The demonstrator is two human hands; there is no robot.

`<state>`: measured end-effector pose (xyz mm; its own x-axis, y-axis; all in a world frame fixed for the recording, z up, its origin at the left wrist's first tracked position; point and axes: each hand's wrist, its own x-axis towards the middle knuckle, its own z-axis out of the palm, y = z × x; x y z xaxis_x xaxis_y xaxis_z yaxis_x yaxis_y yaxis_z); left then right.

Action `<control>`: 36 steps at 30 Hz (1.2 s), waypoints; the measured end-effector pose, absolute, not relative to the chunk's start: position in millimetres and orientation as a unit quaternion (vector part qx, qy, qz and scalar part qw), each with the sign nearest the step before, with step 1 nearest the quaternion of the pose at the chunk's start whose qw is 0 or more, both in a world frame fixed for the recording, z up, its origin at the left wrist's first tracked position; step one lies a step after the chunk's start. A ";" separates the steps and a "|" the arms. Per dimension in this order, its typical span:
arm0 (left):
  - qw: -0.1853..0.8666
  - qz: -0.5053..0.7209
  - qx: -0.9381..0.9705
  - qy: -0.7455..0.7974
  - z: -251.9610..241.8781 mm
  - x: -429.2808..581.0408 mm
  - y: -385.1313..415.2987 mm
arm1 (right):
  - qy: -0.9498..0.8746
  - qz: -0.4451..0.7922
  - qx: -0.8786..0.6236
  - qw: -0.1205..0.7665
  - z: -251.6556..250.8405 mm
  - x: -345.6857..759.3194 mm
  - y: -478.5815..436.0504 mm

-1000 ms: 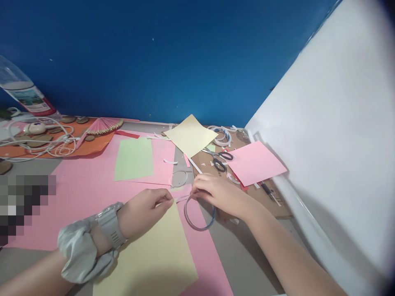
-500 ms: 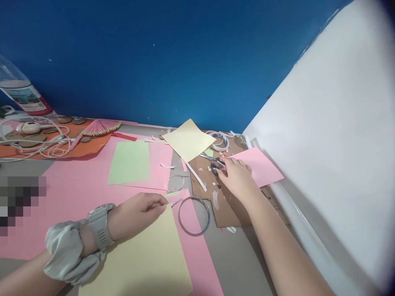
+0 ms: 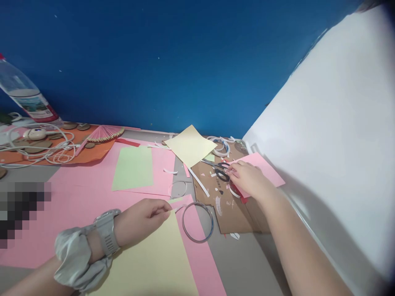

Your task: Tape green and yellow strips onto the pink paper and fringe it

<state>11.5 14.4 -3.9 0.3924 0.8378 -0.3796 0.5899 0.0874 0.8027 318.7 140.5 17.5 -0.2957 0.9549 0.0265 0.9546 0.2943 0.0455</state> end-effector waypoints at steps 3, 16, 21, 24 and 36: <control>0.508 0.124 0.659 0.540 -4.5 11.4 13.4 | 0.783 0.043 0.620 -0.022 12.8 324.1 139.2; 0.494 0.101 0.657 0.560 -6.6 10.9 14.3 | 0.799 0.107 0.580 -0.114 -6.6 312.6 136.0; 0.488 0.094 0.661 0.562 -7.2 10.8 14.6 | 0.822 0.084 0.553 -0.103 -10.7 319.4 142.3; 0.491 0.092 0.659 0.562 -6.7 11.0 14.8 | 0.850 0.067 0.515 -0.087 -7.4 322.9 144.9; 0.492 0.097 0.659 0.561 -3.2 12.1 14.6 | 0.825 0.024 0.541 -0.165 23.6 319.2 128.1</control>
<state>12.1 14.6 -3.2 0.3515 0.8347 -0.4239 0.6435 0.1134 0.7570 319.2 128.1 23.6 -0.3609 0.8837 0.2979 0.8997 0.4140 -0.1381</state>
